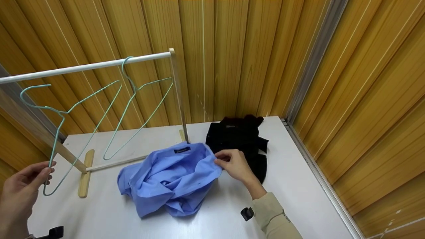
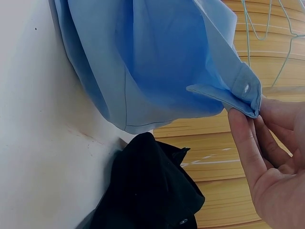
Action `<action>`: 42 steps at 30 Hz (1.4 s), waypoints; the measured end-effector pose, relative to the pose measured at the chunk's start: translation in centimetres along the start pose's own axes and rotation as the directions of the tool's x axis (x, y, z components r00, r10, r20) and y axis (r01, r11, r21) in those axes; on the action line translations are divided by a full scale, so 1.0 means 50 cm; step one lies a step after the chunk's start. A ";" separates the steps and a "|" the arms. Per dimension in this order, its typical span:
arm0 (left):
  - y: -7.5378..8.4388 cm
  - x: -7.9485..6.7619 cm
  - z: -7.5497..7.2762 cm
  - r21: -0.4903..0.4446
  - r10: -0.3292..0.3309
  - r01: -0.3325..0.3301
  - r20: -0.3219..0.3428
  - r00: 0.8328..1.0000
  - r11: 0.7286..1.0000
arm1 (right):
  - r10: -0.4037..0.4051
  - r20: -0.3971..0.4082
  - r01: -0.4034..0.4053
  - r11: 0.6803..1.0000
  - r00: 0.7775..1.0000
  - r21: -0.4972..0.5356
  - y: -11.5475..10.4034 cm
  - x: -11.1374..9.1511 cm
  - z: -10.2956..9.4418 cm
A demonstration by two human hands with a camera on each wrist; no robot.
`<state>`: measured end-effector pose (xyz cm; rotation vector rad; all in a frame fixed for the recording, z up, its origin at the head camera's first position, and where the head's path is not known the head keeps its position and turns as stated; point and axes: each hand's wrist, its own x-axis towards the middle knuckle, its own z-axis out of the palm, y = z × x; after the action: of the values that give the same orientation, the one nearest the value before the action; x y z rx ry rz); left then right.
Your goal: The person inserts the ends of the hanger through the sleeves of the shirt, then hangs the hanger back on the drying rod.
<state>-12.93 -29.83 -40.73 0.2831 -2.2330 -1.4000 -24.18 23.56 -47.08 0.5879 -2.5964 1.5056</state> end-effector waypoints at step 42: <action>-0.058 -0.035 -0.040 0.129 -0.083 0.062 0.162 0.983 0.990 | -0.042 -0.003 0.042 0.999 0.999 0.006 0.018 0.001 0.002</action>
<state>-10.67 -32.01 -43.12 0.3010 -2.4747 -1.3703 -24.53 23.88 -47.88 0.6369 -2.5616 1.5009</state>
